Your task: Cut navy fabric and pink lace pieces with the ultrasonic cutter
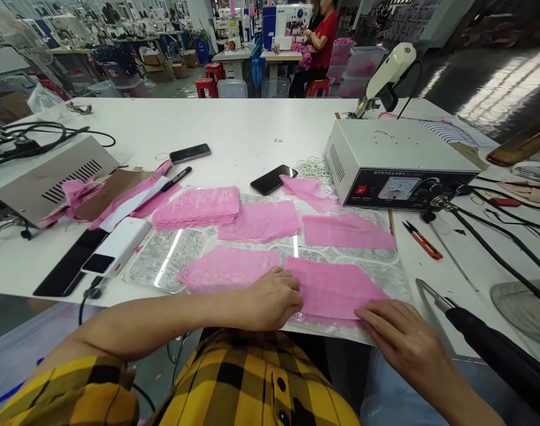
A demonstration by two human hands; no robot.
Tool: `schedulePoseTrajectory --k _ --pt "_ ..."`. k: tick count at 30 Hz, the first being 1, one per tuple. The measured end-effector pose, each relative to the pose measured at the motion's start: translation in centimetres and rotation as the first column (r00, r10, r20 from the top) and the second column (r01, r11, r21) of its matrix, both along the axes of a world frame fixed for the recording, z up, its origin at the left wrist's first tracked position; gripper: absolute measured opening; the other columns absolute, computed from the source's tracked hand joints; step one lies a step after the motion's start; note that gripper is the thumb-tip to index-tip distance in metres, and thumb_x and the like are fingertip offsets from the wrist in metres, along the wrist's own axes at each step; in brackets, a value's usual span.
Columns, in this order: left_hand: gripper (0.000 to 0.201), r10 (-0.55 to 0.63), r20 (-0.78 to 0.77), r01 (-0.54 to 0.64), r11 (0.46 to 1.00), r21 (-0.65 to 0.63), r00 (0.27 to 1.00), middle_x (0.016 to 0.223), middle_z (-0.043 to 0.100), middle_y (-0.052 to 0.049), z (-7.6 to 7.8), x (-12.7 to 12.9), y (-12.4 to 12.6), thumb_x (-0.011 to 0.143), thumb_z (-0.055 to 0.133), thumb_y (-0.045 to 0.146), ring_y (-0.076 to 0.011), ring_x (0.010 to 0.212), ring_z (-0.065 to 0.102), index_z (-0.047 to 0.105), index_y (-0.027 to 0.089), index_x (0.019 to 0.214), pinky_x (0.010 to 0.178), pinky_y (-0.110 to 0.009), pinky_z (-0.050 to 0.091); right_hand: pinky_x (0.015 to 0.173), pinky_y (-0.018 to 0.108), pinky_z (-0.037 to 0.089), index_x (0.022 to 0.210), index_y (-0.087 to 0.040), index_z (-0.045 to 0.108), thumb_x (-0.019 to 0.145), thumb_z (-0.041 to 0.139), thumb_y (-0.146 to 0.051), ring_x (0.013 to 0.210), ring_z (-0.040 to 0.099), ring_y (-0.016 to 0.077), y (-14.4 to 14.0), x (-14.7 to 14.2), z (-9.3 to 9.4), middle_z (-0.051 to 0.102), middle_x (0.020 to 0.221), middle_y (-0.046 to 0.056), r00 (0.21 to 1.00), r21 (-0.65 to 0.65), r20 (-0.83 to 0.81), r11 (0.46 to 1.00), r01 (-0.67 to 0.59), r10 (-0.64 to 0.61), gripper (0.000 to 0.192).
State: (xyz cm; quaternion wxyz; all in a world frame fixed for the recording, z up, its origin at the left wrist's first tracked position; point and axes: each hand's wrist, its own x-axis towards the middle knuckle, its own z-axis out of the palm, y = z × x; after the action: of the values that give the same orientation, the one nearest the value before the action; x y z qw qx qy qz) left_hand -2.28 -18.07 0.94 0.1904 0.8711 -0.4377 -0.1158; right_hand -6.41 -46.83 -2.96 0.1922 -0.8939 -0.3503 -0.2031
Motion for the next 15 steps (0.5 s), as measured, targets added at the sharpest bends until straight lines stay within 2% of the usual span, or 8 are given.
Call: schedulePoseTrajectory --k 10,15 --pt "0.018 0.052 -0.104 -0.051 0.999 0.012 0.993 0.078 0.064 -0.001 0.19 0.3 -0.27 0.083 0.057 0.009 -0.0145 0.078 0.058 0.071 0.017 0.075 0.081 -0.029 0.041 0.078 0.03 0.052 0.11 -0.025 0.066 0.093 0.053 -0.014 0.086 0.063 0.0157 -0.02 -0.02 0.92 0.068 0.09 0.003 0.997 0.025 -0.075 0.999 -0.028 0.03 0.024" --pt "0.018 0.065 -0.136 -0.055 0.996 0.073 0.989 0.081 0.065 -0.002 0.56 0.63 -0.55 0.08 0.058 0.008 -0.016 0.081 0.059 0.073 0.018 0.079 0.082 -0.03 0.042 0.075 0.029 0.054 0.101 -0.024 0.066 0.091 0.057 -0.016 0.082 0.064 0.0151 0.04 0.36 1.07 0.068 0.086 0.002 0.994 0.088 -0.104 0.996 -0.033 0.042 0.016"
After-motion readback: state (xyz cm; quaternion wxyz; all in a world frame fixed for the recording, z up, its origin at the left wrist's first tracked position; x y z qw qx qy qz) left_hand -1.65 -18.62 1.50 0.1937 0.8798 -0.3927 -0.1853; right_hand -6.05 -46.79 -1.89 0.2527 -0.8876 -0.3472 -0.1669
